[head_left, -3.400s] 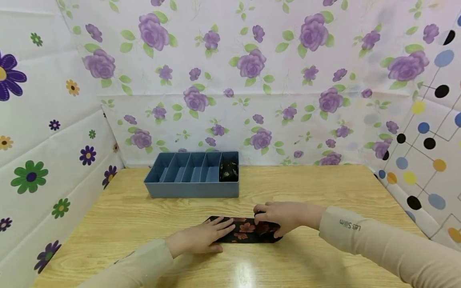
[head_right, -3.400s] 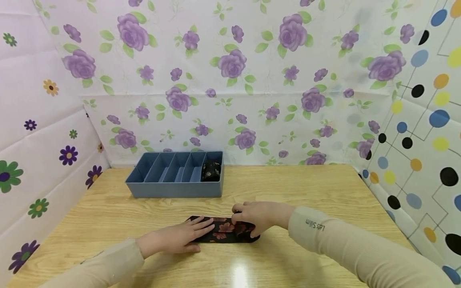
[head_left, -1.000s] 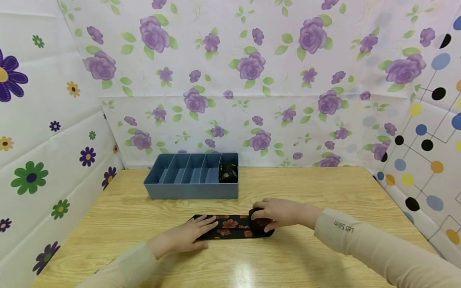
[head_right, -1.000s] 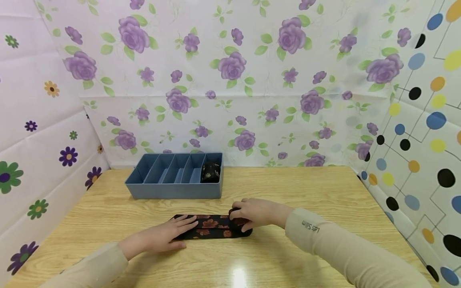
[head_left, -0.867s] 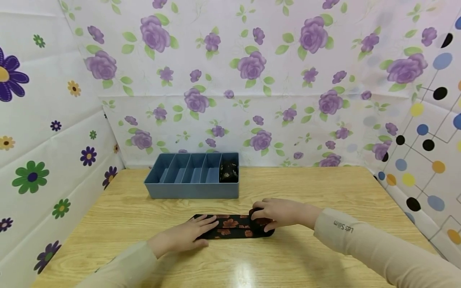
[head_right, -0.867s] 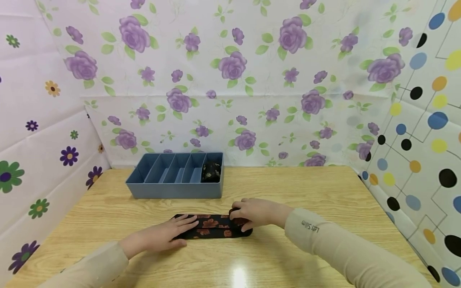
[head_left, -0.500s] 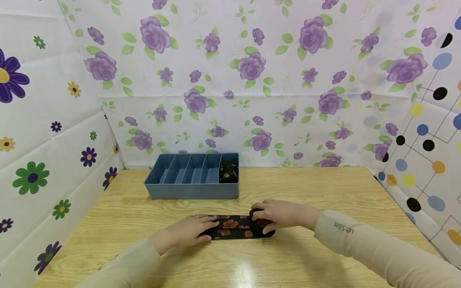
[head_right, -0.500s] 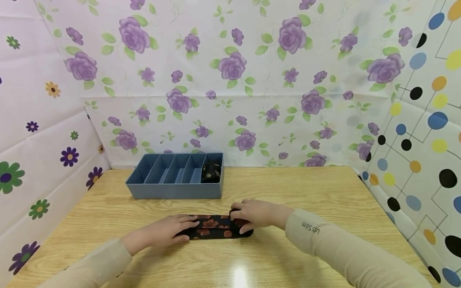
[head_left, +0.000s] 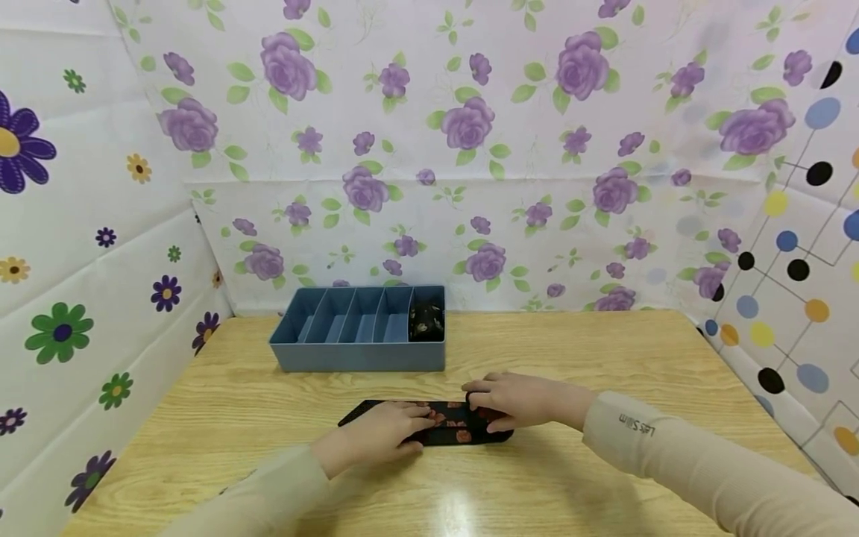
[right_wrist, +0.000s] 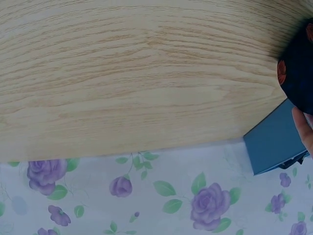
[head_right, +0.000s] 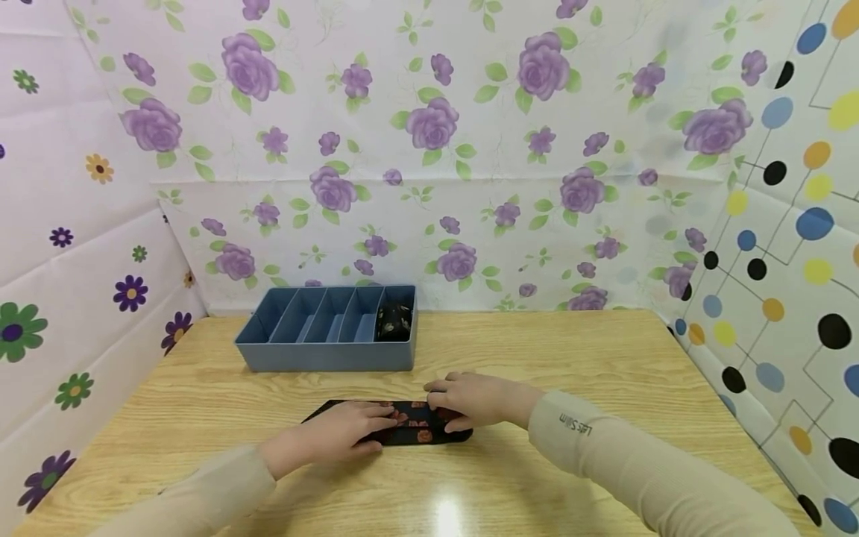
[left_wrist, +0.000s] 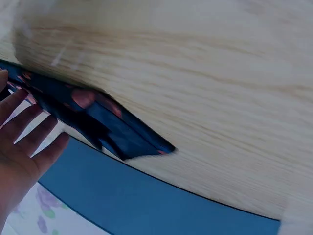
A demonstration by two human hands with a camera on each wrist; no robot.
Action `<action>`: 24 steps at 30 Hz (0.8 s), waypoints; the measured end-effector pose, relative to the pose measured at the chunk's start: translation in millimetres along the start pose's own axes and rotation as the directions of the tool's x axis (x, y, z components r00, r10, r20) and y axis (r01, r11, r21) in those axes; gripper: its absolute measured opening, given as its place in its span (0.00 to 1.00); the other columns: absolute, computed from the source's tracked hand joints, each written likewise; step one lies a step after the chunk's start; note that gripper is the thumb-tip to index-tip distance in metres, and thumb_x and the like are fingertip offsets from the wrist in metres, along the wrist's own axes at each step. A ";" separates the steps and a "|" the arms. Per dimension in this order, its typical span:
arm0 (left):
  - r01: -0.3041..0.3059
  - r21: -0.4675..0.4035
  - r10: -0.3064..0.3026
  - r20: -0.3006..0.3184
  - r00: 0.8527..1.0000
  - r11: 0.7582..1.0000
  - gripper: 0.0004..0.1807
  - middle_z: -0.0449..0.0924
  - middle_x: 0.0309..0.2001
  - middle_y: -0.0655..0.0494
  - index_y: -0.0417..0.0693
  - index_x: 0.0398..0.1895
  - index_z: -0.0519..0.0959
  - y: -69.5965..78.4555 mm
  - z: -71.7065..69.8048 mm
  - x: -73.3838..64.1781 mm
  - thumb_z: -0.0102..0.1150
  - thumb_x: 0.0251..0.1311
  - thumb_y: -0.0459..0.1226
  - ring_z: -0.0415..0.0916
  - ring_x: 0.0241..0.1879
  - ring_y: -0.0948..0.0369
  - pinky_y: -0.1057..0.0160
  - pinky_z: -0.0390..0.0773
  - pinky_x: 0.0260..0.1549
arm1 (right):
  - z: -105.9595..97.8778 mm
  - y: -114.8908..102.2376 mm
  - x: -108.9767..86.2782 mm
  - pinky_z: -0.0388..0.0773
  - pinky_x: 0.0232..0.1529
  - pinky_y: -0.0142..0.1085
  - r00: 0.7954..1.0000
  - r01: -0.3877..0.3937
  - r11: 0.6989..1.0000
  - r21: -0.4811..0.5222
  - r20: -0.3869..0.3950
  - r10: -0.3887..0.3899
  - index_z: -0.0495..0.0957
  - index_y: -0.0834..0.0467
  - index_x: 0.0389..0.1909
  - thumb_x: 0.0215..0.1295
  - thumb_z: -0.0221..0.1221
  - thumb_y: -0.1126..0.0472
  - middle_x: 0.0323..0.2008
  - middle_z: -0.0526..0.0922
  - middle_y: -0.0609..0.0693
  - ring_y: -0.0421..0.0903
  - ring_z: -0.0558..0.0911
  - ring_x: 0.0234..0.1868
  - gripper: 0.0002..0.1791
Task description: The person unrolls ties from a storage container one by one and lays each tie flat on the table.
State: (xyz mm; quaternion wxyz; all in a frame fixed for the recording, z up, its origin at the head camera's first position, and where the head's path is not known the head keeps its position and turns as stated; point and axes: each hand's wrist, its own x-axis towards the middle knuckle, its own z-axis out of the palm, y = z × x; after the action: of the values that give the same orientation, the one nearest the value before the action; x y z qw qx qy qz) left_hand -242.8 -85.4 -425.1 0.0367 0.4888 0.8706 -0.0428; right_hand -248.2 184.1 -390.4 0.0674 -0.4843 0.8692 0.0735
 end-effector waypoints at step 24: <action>0.014 0.035 -0.015 0.044 0.999 0.999 0.28 0.66 0.67 0.54 0.56 0.68 0.65 18.5 6.2 18.1 0.47 0.67 0.53 0.67 0.63 0.54 0.56 0.74 0.57 | 2.4 0.3 0.6 0.75 0.56 0.45 0.998 0.042 0.998 -0.041 -0.054 -0.045 0.75 0.51 0.54 0.65 0.58 0.51 0.59 0.73 0.52 0.49 0.75 0.57 0.18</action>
State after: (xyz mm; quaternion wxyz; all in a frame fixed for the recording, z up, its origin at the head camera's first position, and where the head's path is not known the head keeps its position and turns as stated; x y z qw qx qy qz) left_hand -236.2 -61.1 -434.0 0.0472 0.4820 0.8722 -0.0690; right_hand -248.6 184.2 -392.9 0.0358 -0.5061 0.8584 0.0760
